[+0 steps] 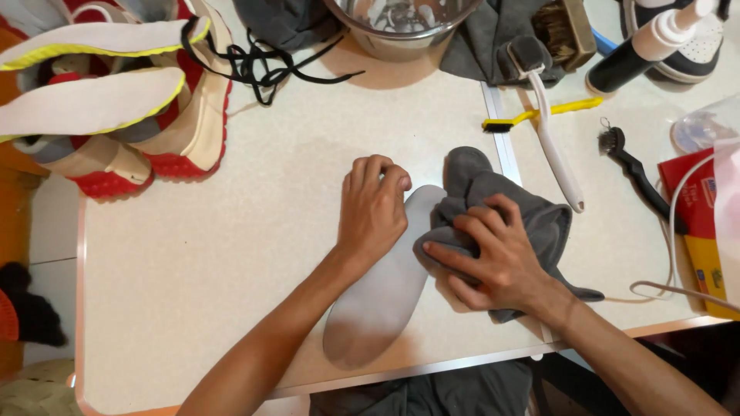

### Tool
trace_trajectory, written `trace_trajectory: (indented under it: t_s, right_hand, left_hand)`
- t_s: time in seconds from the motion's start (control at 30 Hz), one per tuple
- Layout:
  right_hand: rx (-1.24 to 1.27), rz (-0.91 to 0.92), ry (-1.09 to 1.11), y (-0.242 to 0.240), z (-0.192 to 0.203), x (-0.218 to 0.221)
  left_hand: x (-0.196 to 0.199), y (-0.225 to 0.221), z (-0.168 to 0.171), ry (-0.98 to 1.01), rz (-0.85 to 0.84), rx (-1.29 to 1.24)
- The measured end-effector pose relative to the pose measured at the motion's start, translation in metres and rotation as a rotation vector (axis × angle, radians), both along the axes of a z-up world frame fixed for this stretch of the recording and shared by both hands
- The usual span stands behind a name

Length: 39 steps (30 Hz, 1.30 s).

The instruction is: Polishing and cleaning a shoe insole using a brush and a cloth at a workbench.

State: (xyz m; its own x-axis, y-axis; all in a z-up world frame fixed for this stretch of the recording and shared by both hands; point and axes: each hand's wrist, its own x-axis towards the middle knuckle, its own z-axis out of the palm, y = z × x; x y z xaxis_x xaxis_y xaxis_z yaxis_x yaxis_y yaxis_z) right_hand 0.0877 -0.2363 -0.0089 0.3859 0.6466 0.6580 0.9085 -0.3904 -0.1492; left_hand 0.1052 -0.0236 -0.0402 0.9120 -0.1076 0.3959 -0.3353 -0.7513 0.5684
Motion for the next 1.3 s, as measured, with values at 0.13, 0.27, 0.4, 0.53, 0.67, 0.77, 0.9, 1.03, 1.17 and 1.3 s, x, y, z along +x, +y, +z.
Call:
trace_trajectory:
  t_s: [0.13, 0.27, 0.4, 0.53, 0.67, 0.77, 0.9, 1.03, 1.17, 1.3]
  right_hand:
    - [-0.009, 0.058, 0.031, 0.006, 0.002, 0.007]
    - [-0.019, 0.041, 0.076, 0.005, 0.000, 0.008]
    - [-0.005, 0.026, 0.083, 0.003, -0.007, 0.011]
    - [-0.066, -0.030, 0.032, -0.011, -0.008, 0.031]
    - [-0.072, -0.063, 0.037, -0.006, -0.006, 0.015]
    - [-0.049, 0.051, 0.109, -0.002, -0.005, -0.001]
    - [-0.092, -0.070, 0.068, -0.018, 0.001, 0.027]
    - [-0.102, -0.064, 0.082, 0.000, 0.002, -0.007]
    - [-0.044, -0.015, 0.124, -0.011, 0.000, 0.010]
    - [-0.102, -0.125, 0.050, -0.004, 0.003, 0.013]
  left_hand:
    - [-0.003, 0.000, -0.007, 0.017, -0.019, -0.016]
    - [-0.004, 0.000, -0.004, 0.033, -0.043, 0.032]
    - [-0.005, 0.000, 0.000, 0.037, -0.105, 0.074]
    - [-0.007, -0.001, -0.004, 0.039, -0.116, 0.115]
    - [-0.006, -0.003, -0.003, 0.028, -0.107, 0.158]
    - [-0.006, -0.003, -0.002, 0.018, -0.106, 0.165]
    - [-0.006, -0.004, -0.004, -0.007, -0.102, 0.187]
    - [-0.005, -0.004, -0.008, -0.030, -0.119, 0.162]
    - [-0.006, -0.005, -0.013, -0.034, -0.119, 0.211]
    - [-0.007, -0.004, -0.006, -0.038, -0.086, 0.197]
